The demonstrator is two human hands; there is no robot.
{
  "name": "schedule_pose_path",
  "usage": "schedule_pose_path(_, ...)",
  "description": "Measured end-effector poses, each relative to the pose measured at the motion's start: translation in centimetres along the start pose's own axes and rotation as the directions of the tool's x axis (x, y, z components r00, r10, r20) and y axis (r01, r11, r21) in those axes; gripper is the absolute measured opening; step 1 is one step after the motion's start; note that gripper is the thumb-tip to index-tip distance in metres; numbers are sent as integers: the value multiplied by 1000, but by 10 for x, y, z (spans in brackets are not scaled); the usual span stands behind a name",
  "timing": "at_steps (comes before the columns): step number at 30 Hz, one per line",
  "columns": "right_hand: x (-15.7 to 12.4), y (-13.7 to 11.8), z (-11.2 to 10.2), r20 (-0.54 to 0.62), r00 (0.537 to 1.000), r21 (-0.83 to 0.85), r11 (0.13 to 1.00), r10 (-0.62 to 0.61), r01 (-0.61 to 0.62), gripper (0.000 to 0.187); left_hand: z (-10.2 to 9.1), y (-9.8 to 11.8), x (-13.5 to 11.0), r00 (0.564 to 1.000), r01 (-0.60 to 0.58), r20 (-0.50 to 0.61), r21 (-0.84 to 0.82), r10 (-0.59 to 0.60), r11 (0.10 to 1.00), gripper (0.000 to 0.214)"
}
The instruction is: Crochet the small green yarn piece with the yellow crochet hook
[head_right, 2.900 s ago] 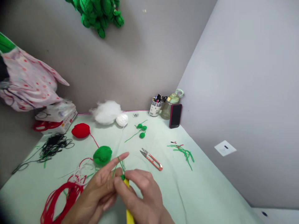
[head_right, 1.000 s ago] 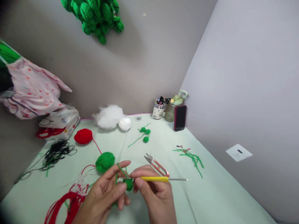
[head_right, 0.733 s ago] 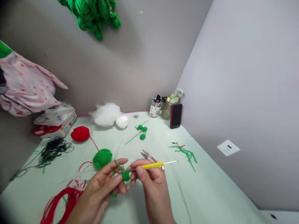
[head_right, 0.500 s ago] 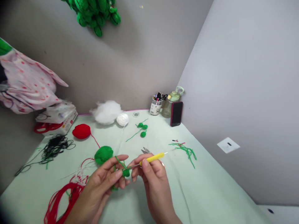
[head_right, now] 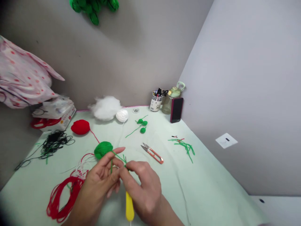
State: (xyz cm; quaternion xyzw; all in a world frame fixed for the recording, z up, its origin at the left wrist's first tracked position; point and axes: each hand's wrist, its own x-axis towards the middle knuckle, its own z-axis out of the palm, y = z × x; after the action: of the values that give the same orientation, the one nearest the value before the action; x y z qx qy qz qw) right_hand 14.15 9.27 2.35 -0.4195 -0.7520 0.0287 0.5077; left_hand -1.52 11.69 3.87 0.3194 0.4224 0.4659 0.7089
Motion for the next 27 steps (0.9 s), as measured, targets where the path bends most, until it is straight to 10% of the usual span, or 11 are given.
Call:
schedule_pose_path(4,0,1,-1,-71,988,131,983,140,-130,28,-3,9,4,977,179,147,-152,-157,972,64)
schedule_pose_path(8,11,1,0,-78,875,549,753,478,-362,21,-7,14,5,987,118,124,-150,-100,982,53)
schedule_pose_path(11,15,0,5,-18,872,603,701,489,-381,18,-7,10,3,992,60,112,-80,-51,995,42)
schedule_pose_path(19,-4,-2,8,-66,985,140,979,161,-151,37,-3,4,3,986,134,117,-153,-117,979,48)
schedule_pose_path(27,11,3,5,25,840,596,667,543,-448,17,-9,5,5,992,73,109,-87,-63,994,31)
